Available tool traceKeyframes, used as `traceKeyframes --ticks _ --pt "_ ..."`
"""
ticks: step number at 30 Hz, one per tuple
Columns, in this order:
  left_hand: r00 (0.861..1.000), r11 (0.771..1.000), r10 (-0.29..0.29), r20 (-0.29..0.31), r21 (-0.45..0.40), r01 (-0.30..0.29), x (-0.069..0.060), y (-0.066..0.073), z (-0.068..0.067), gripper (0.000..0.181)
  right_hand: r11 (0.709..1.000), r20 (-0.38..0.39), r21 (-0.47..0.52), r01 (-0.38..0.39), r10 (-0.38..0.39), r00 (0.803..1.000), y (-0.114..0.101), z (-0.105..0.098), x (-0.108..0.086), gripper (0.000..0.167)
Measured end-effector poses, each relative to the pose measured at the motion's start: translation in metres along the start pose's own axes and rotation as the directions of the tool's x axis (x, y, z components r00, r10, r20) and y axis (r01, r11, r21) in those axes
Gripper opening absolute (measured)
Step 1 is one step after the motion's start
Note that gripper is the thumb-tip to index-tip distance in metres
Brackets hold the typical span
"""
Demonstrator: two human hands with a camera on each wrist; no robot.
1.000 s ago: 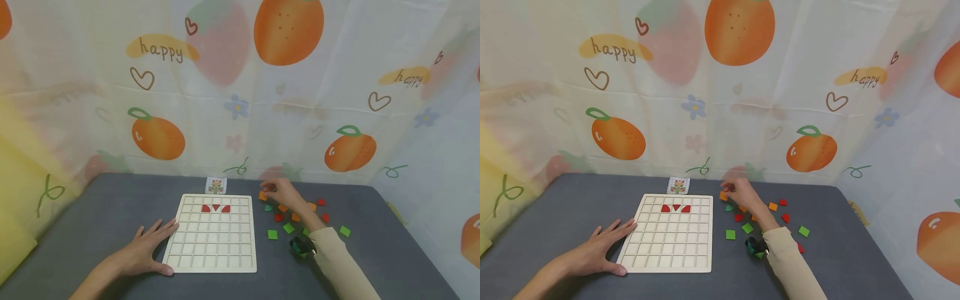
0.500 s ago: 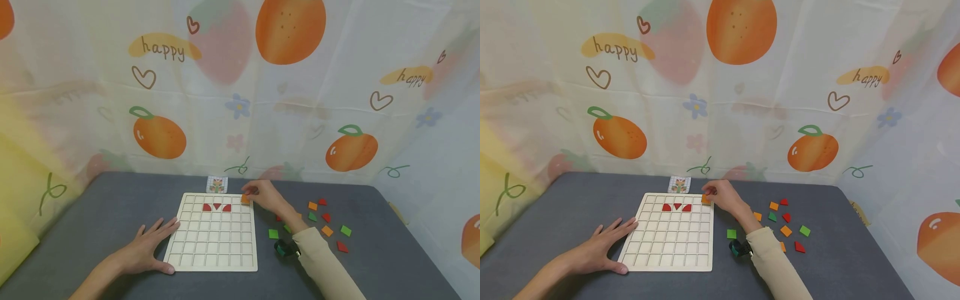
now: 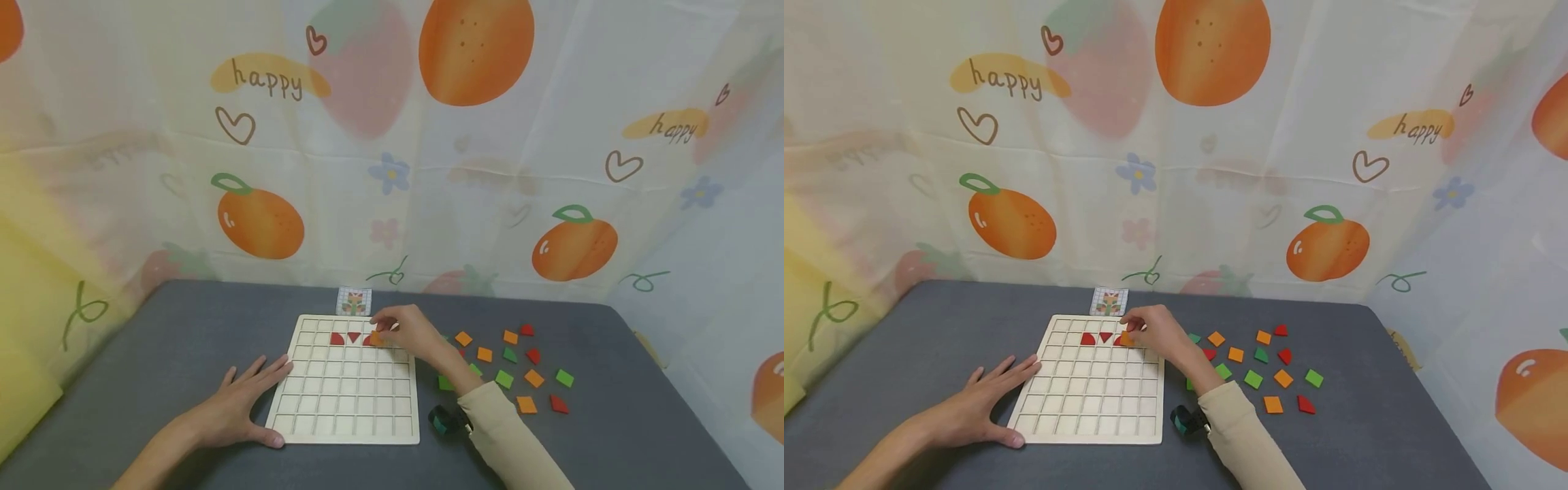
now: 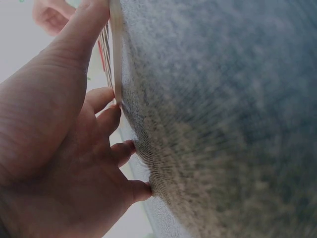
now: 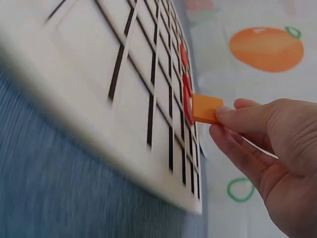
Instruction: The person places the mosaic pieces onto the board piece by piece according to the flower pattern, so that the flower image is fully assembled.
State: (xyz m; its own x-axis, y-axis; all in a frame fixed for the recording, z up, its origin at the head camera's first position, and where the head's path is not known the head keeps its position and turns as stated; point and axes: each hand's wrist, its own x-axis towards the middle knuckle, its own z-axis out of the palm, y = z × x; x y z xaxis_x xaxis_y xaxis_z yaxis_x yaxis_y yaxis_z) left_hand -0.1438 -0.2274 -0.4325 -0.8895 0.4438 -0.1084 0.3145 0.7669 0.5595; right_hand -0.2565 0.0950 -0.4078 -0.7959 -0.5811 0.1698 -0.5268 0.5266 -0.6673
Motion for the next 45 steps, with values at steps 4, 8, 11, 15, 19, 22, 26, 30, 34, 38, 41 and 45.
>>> traceKeyframes --ticks 4,8,11,15,19,22,26,30,34,38,41,45 --pt "1.0 1.0 0.014 0.008 -0.013 -0.014 -0.001 -0.001 0.001 0.115 0.999 0.019 -0.009 0.038 -0.037 0.999 -0.008 0.013 0.004 0.023" --pt "1.0 1.0 0.011 0.019 -0.024 -0.011 0.001 -0.001 0.002 0.114 0.997 0.04 -0.025 0.072 -0.071 0.997 -0.016 0.025 0.008 0.021" --pt "1.0 1.0 0.0 0.023 -0.024 0.001 0.002 0.0 0.002 0.114 0.997 0.057 -0.022 0.08 -0.079 0.995 -0.019 0.03 0.01 0.021" --pt "1.0 1.0 -0.005 0.026 -0.022 0.006 0.002 0.0 0.002 0.114 0.997 0.067 -0.041 0.068 -0.065 0.996 -0.019 0.033 0.012 0.022" --pt "1.0 1.0 -0.006 0.021 -0.016 0.007 0.002 0.0 0.002 0.114 0.997 0.071 -0.068 0.047 -0.042 0.997 -0.019 0.035 0.013 0.021" --pt "1.0 1.0 -0.017 0.023 -0.011 0.017 0.002 0.0 0.002 0.114 0.995 0.075 -0.093 0.034 -0.027 0.997 -0.019 0.036 0.015 0.02" --pt "0.999 0.999 -0.032 0.03 -0.008 0.032 0.003 0.001 0.001 0.115 0.992 0.068 -0.122 0.036 -0.028 0.997 -0.02 0.036 0.016 0.02" --pt "0.999 0.999 -0.031 0.026 -0.006 0.031 0.004 0.001 0.001 0.115 0.989 0.052 -0.141 0.053 -0.046 0.998 -0.02 0.037 0.016 0.018" --pt "0.999 1.0 -0.027 0.023 -0.009 0.028 0.003 0.001 -0.001 0.115 0.987 0.039 -0.145 0.066 -0.061 0.997 -0.02 0.038 0.016 0.017" --pt "0.999 1.0 -0.026 0.02 -0.009 0.026 0.002 0.002 -0.001 0.115 0.986 0.037 -0.154 0.064 -0.059 0.998 -0.021 0.039 0.016 0.017" --pt "0.999 1.0 -0.029 0.021 -0.007 0.029 0.002 0.002 -0.001 0.115 0.984 0.041 -0.168 0.053 -0.047 0.998 -0.02 0.039 0.016 0.019" --pt "0.999 0.999 -0.039 0.026 0.003 0.039 0.003 0.002 0.0 0.116 0.982 0.049 -0.185 0.04 -0.031 0.998 -0.02 0.04 0.017 0.019"
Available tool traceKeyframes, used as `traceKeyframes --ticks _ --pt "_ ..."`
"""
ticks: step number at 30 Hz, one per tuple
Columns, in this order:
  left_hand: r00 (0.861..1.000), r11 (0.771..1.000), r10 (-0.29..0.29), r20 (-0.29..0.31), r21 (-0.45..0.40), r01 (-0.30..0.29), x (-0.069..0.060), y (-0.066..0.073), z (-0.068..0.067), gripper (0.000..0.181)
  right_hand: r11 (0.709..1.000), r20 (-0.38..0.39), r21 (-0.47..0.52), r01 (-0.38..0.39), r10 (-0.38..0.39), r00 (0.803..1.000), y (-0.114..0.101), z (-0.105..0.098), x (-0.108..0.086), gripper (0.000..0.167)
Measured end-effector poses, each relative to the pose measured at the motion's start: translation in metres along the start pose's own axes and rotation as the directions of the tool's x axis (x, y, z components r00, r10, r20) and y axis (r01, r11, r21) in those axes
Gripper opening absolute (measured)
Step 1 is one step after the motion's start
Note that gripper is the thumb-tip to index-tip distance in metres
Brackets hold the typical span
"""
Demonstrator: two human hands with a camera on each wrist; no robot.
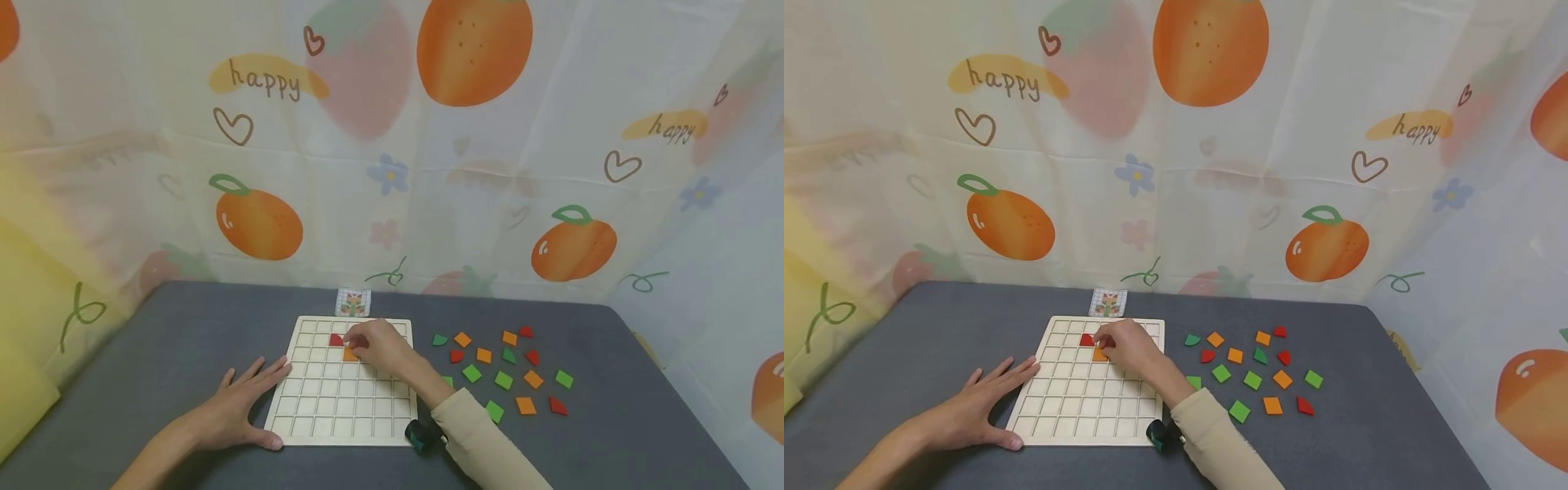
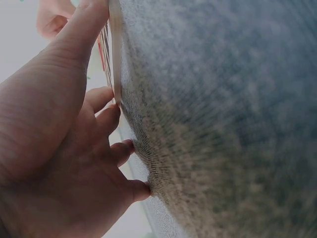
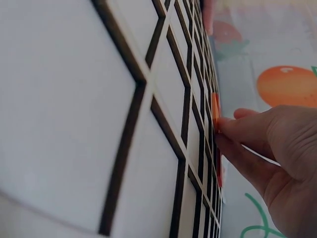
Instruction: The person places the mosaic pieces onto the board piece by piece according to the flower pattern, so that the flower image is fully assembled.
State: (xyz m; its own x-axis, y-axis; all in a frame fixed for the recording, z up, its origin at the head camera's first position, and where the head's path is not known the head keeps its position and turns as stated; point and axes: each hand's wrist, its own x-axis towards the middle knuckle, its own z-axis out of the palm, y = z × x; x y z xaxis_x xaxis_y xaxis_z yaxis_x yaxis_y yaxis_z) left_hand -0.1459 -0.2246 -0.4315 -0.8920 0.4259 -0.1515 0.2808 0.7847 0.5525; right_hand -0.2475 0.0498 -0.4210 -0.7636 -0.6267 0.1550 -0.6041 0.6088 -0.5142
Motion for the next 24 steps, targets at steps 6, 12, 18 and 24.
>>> traceKeyframes --ticks 6,12,18,24 --pt "1.0 1.0 -0.005 0.001 0.015 0.005 0.0 -0.001 0.0 0.116 1.0 0.021 0.006 0.0 0.0 1.0 0.0 -0.002 0.0 0.019" --pt "1.0 1.0 0.009 -0.008 0.011 -0.009 0.0 0.0 -0.001 0.116 0.998 0.029 0.066 0.006 -0.008 1.0 0.003 -0.013 -0.004 0.019" --pt "1.0 1.0 0.026 -0.015 0.009 -0.026 -0.001 0.0 0.0 0.116 0.999 0.042 0.05 0.01 -0.012 0.999 0.01 -0.029 -0.014 0.022" --pt "1.0 1.0 0.027 -0.015 0.002 -0.027 -0.002 0.0 0.0 0.115 1.0 0.01 0.021 -0.005 0.005 1.0 0.028 -0.048 -0.029 0.026"
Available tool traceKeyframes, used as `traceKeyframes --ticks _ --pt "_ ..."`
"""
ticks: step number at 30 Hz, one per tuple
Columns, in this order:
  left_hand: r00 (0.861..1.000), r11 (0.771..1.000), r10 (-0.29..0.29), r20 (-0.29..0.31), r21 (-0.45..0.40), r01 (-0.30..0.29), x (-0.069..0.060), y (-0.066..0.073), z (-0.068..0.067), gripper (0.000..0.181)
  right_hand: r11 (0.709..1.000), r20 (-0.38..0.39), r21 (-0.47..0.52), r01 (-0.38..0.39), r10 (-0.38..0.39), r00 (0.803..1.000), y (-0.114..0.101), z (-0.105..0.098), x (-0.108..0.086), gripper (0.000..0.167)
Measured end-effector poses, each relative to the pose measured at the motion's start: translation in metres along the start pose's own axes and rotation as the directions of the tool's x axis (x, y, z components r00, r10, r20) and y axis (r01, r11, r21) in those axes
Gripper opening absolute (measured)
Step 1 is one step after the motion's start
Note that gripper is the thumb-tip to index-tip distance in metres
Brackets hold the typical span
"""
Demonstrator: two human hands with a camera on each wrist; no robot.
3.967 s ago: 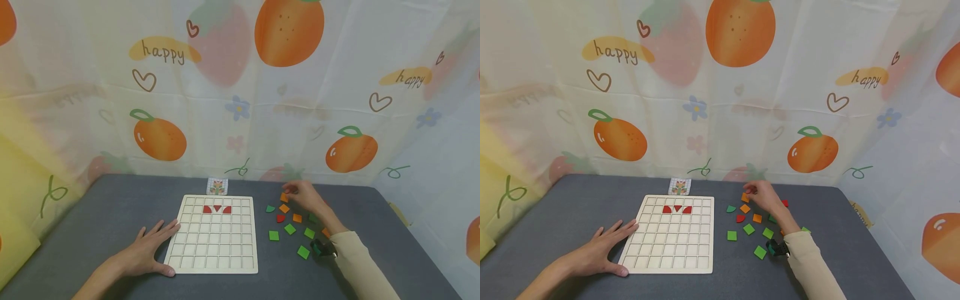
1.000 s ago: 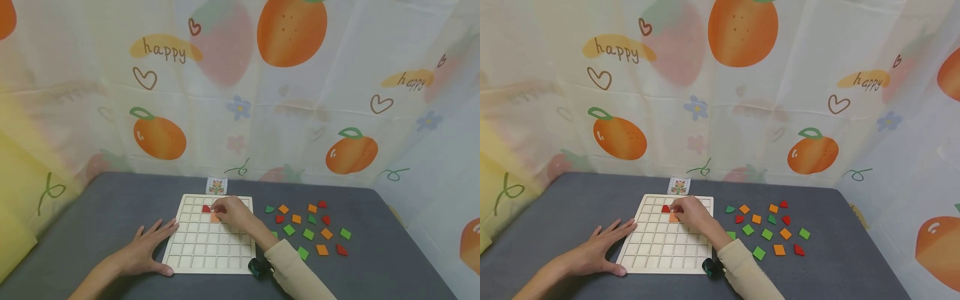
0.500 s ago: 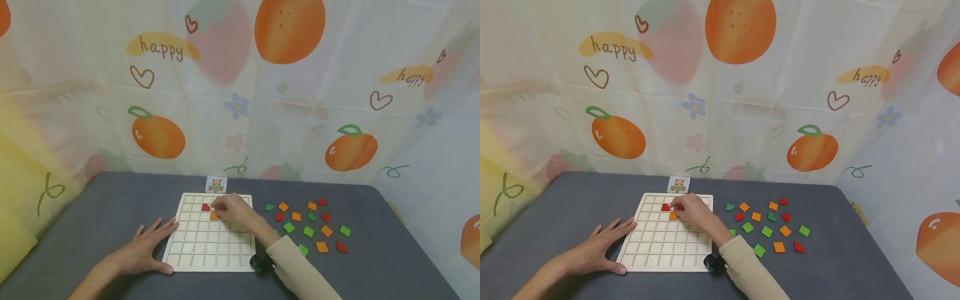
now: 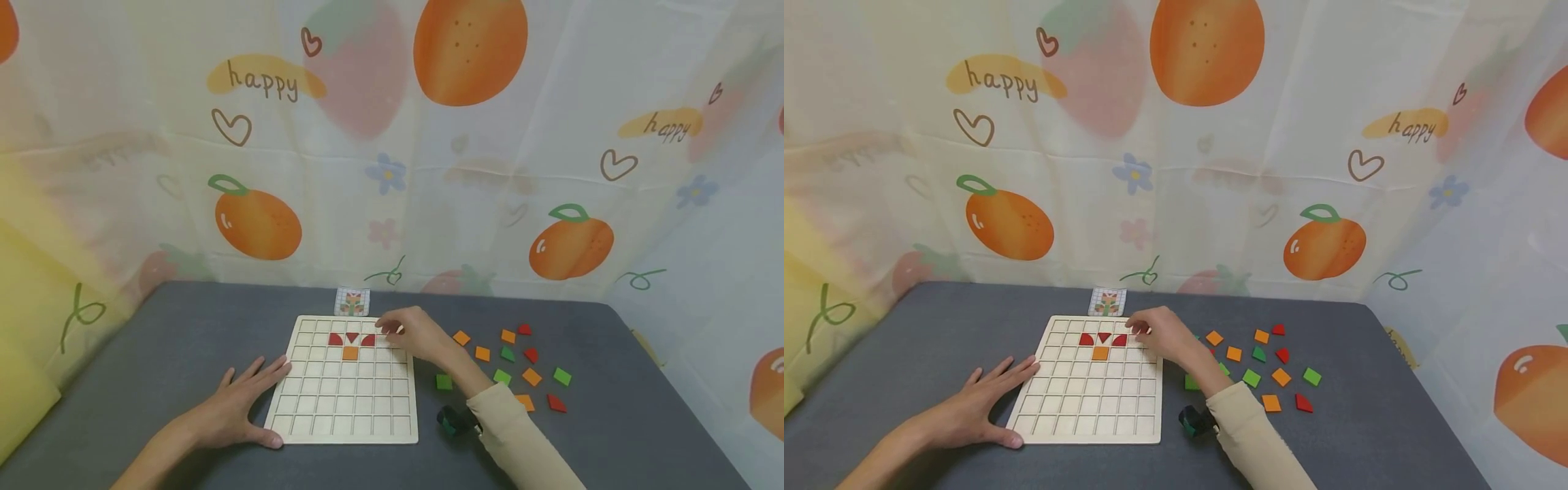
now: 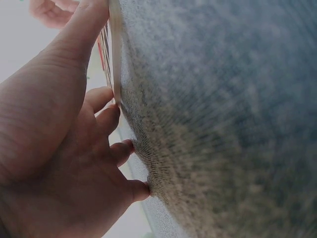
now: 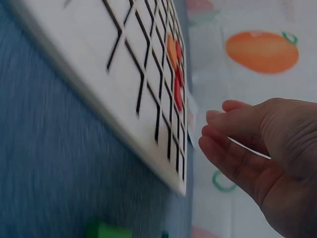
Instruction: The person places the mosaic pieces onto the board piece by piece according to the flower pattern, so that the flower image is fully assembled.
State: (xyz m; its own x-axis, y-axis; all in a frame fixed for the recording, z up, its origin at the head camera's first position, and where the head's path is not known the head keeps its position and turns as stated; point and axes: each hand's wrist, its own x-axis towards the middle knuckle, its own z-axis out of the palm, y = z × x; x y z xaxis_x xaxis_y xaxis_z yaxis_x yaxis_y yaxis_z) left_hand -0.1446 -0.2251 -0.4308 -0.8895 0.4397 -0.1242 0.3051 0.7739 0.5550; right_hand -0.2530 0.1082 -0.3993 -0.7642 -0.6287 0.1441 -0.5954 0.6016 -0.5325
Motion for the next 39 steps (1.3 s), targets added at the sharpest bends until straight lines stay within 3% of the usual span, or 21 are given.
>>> traceKeyframes --ticks 9,14,21,28,39 --pt "1.0 1.0 -0.002 0.006 0.007 0.002 -0.001 0.0 0.001 0.116 0.995 -0.039 0.014 -0.097 0.097 0.994 0.032 -0.024 -0.025 0.029" --pt "1.0 1.0 -0.008 0.009 0.008 0.008 -0.001 0.0 0.001 0.115 0.995 -0.031 0.0 -0.102 0.102 0.994 0.052 -0.039 -0.04 0.032" --pt "1.0 1.0 -0.005 0.011 0.01 0.005 0.001 -0.001 0.001 0.115 0.987 -0.008 -0.033 -0.158 0.158 0.987 0.075 -0.052 -0.055 0.049" --pt "1.0 1.0 -0.012 0.012 0.007 0.012 0.001 -0.002 0.002 0.116 0.974 0.025 -0.058 -0.219 0.221 0.975 0.085 -0.056 -0.064 0.044" --pt "1.0 1.0 -0.004 -0.005 0.018 0.004 0.0 -0.002 0.001 0.116 0.977 0.026 -0.023 -0.21 0.211 0.977 0.09 -0.056 -0.072 0.034"
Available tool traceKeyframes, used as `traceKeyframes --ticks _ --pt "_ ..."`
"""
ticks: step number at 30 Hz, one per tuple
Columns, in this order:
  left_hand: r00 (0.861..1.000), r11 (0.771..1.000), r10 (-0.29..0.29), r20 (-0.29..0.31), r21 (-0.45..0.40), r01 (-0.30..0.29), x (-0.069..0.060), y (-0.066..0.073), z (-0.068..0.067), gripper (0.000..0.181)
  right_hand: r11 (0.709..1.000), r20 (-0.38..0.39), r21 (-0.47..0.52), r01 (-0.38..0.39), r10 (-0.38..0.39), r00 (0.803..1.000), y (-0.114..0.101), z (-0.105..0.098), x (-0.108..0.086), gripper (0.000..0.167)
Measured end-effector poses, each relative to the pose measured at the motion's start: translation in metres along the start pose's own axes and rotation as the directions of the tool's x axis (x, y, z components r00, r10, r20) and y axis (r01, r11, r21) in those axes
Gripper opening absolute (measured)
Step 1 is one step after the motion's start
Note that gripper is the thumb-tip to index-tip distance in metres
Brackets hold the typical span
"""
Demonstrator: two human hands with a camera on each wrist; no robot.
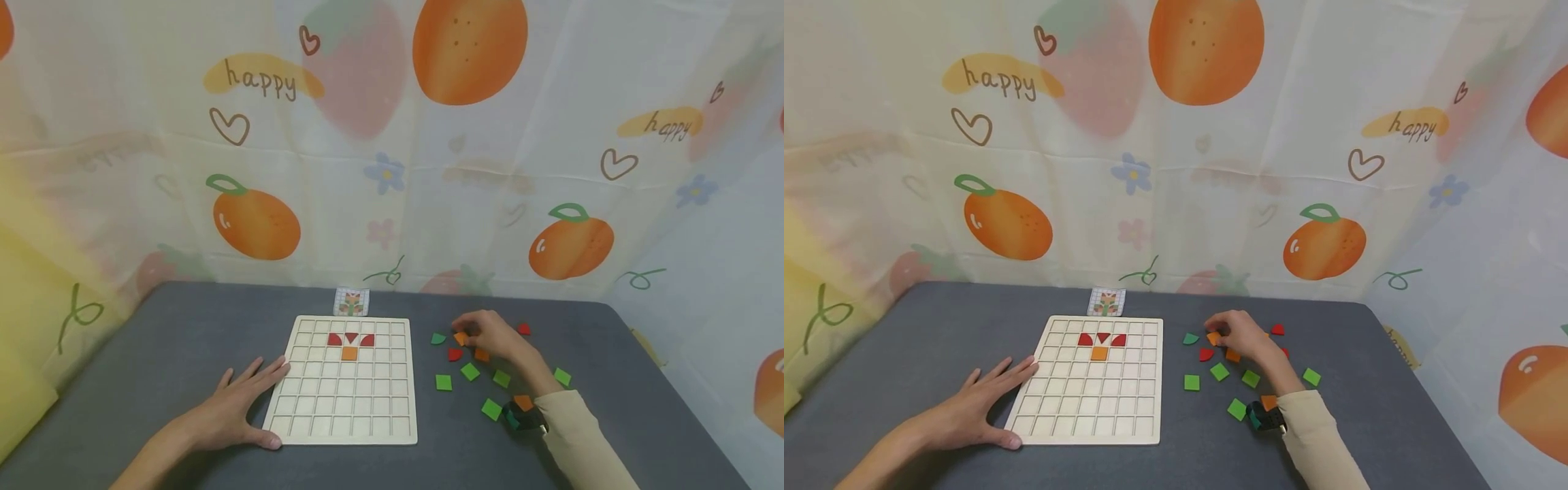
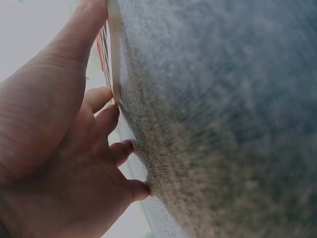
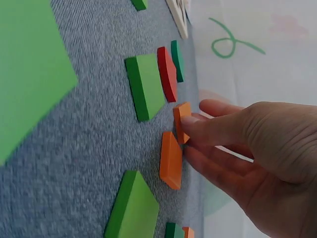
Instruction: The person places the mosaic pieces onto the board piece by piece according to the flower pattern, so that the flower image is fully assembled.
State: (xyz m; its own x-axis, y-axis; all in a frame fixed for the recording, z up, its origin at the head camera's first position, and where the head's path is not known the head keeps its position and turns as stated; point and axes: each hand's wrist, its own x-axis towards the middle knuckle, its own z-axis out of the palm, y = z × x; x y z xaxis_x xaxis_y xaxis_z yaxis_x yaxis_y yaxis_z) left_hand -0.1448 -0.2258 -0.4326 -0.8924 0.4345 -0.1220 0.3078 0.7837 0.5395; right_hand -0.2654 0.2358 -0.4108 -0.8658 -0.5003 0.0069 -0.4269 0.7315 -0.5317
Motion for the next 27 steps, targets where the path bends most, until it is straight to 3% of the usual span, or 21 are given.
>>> traceKeyframes --ticks 10,19,27 --pt "1.0 1.0 0.01 -0.007 -0.005 -0.01 0.0 0.001 -0.001 0.116 1.0 -0.071 0.026 -0.005 0.007 0.997 0.005 -0.006 -0.003 0.03" --pt "1.0 1.0 0.021 -0.015 -0.008 -0.021 -0.001 -0.001 0.0 0.116 0.998 -0.107 0.011 0.056 -0.055 0.993 0.002 -0.01 -0.003 0.028" --pt "1.0 1.0 -0.006 0.002 0.003 0.006 0.001 -0.002 0.001 0.117 0.996 -0.107 0.027 0.089 -0.085 0.991 -0.01 -0.008 0.003 0.029"
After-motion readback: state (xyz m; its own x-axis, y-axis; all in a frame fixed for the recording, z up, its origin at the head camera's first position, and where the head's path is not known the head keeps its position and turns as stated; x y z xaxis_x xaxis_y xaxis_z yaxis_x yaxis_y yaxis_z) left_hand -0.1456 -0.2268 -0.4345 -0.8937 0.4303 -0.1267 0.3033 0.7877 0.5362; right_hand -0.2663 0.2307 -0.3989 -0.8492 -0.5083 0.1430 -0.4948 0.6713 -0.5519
